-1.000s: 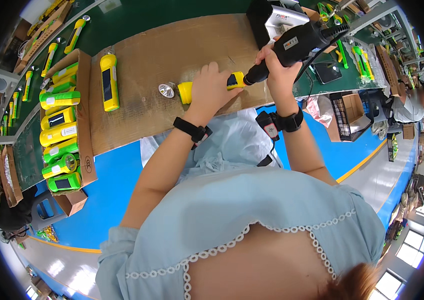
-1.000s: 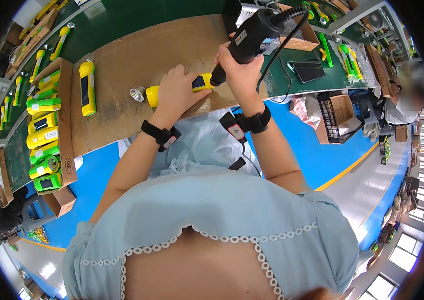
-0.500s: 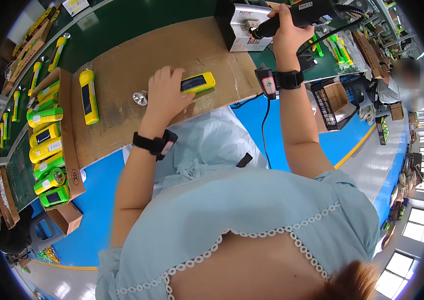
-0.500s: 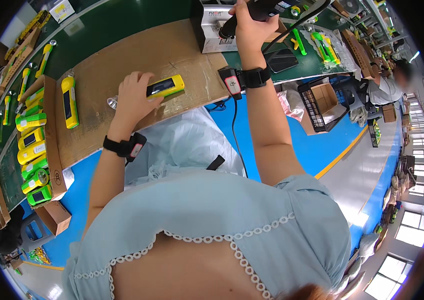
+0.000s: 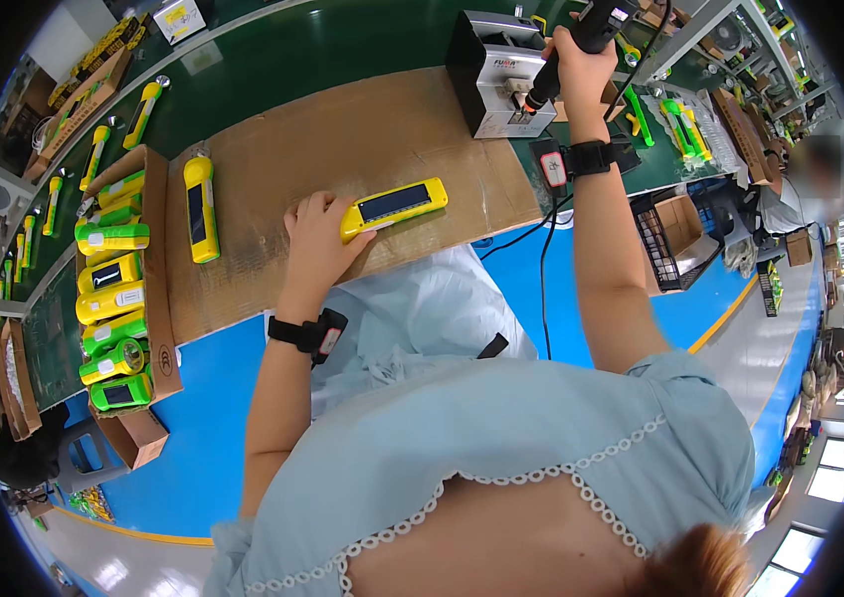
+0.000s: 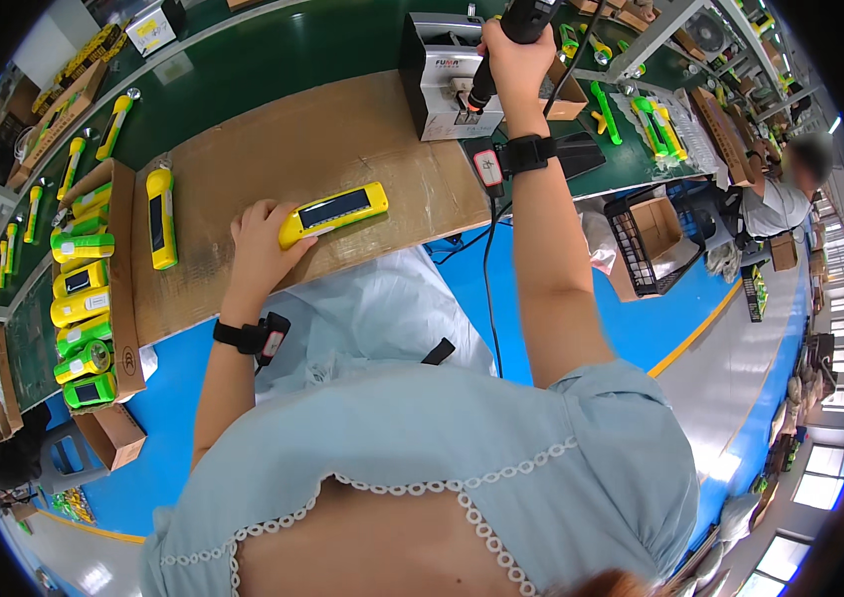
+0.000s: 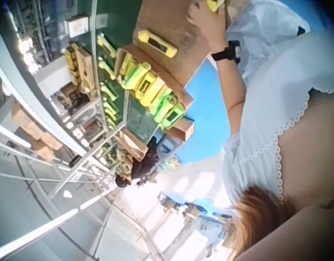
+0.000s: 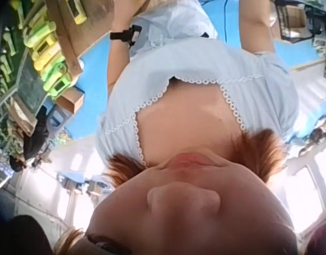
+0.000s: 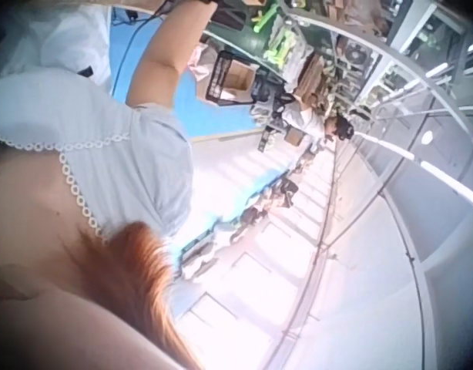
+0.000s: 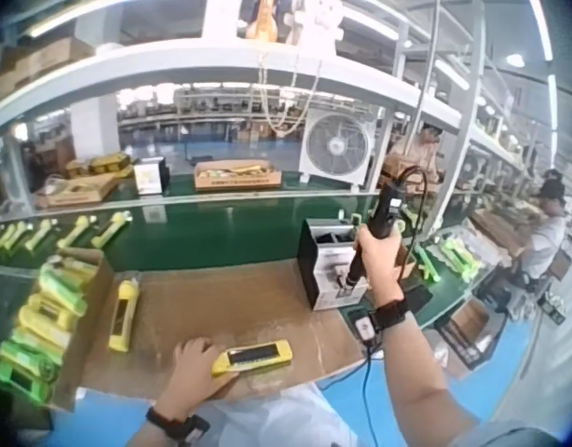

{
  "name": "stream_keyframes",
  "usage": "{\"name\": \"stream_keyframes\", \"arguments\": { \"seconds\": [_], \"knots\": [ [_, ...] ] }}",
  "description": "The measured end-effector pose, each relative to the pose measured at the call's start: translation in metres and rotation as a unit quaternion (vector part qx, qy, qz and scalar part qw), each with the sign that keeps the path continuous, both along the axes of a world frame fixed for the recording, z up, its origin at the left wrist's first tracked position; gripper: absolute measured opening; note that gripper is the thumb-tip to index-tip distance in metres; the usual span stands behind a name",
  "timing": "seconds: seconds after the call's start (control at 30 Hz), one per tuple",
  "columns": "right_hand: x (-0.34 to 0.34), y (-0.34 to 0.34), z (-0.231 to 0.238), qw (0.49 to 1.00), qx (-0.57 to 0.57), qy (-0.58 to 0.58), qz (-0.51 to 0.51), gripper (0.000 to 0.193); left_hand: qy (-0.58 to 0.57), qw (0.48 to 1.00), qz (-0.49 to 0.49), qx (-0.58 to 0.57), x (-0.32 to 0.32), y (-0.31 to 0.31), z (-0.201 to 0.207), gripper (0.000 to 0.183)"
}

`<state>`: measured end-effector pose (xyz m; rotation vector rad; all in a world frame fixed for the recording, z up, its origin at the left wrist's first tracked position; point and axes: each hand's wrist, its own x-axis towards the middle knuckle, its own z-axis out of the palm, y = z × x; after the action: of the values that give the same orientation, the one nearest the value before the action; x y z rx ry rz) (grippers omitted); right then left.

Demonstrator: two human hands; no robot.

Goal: Assembling solar-powered flashlights by attaching components and using an electric screwdriver.

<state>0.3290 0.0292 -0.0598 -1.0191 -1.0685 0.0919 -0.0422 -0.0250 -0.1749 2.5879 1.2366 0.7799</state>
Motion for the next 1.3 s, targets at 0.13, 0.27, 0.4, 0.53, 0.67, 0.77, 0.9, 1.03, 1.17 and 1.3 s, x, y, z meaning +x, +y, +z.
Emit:
{"name": "stream_keyframes", "arguments": {
  "seconds": [0.13,0.27,0.4,0.53,0.67,0.77,0.9,1.03,1.17,1.3],
  "knots": [
    [-0.02,-0.014,-0.016,0.992,-0.07,0.078,0.072,0.029,-0.03,1.0,-0.002,-0.001,0.003,0.001,-0.009,0.045],
    [-0.048,-0.03,-0.021,0.998,0.022,0.06,0.022,0.029,-0.066,0.998,0.007,0.011,0.004,-0.004,-0.011,0.045],
    [-0.04,-0.029,-0.004,0.994,0.074,0.029,-0.073,0.037,-0.067,0.998,0.015,0.015,0.004,-0.009,-0.012,0.047],
    [-0.022,-0.015,0.002,0.993,0.089,0.046,-0.067,0.038,-0.064,0.997,0.028,0.033,0.003,-0.012,-0.013,0.048],
    [-0.013,-0.007,-0.004,0.996,0.064,0.039,-0.042,0.038,-0.064,0.997,0.027,0.028,0.004,-0.011,-0.012,0.048],
    [-0.011,-0.001,0.001,0.999,0.032,0.031,0.0,0.035,-0.07,0.996,0.041,0.034,0.003,-0.014,-0.013,0.049],
    [-0.014,-0.011,0.007,0.998,-0.043,0.034,0.034,0.031,-0.071,0.996,0.034,0.037,0.005,-0.012,-0.011,0.049],
    [-0.056,-0.03,-0.01,0.984,-0.02,0.126,0.125,0.032,-0.072,0.996,0.038,0.034,0.003,-0.013,-0.016,0.048],
    [-0.128,-0.055,-0.016,0.963,-0.001,0.154,0.221,0.038,-0.082,0.996,0.022,0.036,0.003,-0.012,-0.021,0.05],
    [-0.189,-0.068,-0.015,0.942,0.004,0.173,0.286,0.034,-0.106,0.994,0.017,0.035,0.002,-0.011,-0.024,0.05]
  ]
}}
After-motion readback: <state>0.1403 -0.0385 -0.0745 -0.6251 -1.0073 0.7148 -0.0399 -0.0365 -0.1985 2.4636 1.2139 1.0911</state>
